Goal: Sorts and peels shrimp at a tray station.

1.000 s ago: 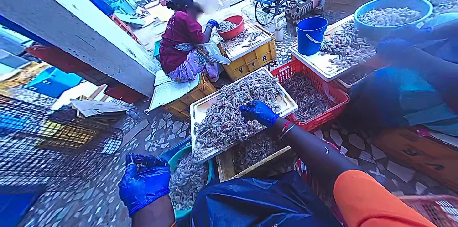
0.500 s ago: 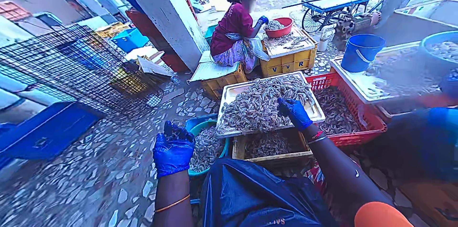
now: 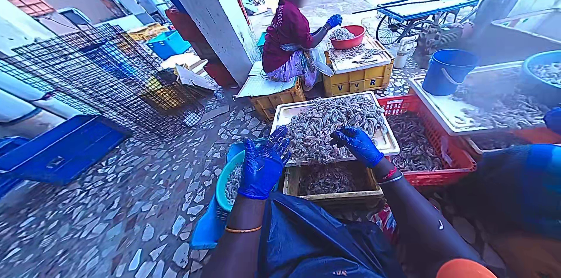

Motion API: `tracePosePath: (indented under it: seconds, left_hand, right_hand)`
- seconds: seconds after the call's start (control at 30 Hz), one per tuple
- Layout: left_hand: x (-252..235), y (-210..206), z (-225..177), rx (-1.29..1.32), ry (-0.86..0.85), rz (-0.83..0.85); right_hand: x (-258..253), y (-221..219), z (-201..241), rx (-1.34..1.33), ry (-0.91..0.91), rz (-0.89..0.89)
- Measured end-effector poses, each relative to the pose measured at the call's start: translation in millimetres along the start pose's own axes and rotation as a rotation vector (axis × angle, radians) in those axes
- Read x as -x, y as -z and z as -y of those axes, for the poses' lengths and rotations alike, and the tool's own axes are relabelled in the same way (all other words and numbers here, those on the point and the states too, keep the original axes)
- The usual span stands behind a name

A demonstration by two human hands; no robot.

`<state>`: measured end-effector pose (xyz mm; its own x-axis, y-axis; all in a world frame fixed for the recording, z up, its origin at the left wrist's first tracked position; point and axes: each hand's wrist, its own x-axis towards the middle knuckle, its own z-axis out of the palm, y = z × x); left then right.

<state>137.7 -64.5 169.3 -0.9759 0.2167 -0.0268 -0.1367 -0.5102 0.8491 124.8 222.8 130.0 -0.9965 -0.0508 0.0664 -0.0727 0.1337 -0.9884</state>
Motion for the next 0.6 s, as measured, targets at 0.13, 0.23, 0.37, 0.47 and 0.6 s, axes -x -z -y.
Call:
tracePosePath:
  seconds: [0.13,0.23,0.37,0.47,0.6]
  left_hand:
    - [-2.9,1.4,-1.1,-0.037,-0.032,-0.04]
    - [-1.1,10.3,-9.6,-0.101,-0.16,-0.115]
    - [2.7,30.4,-29.0,0.005,-0.326,-0.357]
    - [10.3,45.1,-46.4,0.103,-0.386,-0.521]
    - [25.5,62.6,-62.6,0.108,-0.463,-0.647]
  right_hand:
    - [-2.1,7.2,-3.4,0.129,-0.021,0.011]
    - [-3.9,10.1,-4.0,0.24,-0.022,0.041]
    - [-8.9,8.3,-10.4,0.37,-0.044,0.073]
    - [-10.0,4.4,-13.7,0.405,-0.046,0.092]
    - [-8.3,1.7,-18.3,0.484,-0.056,0.122]
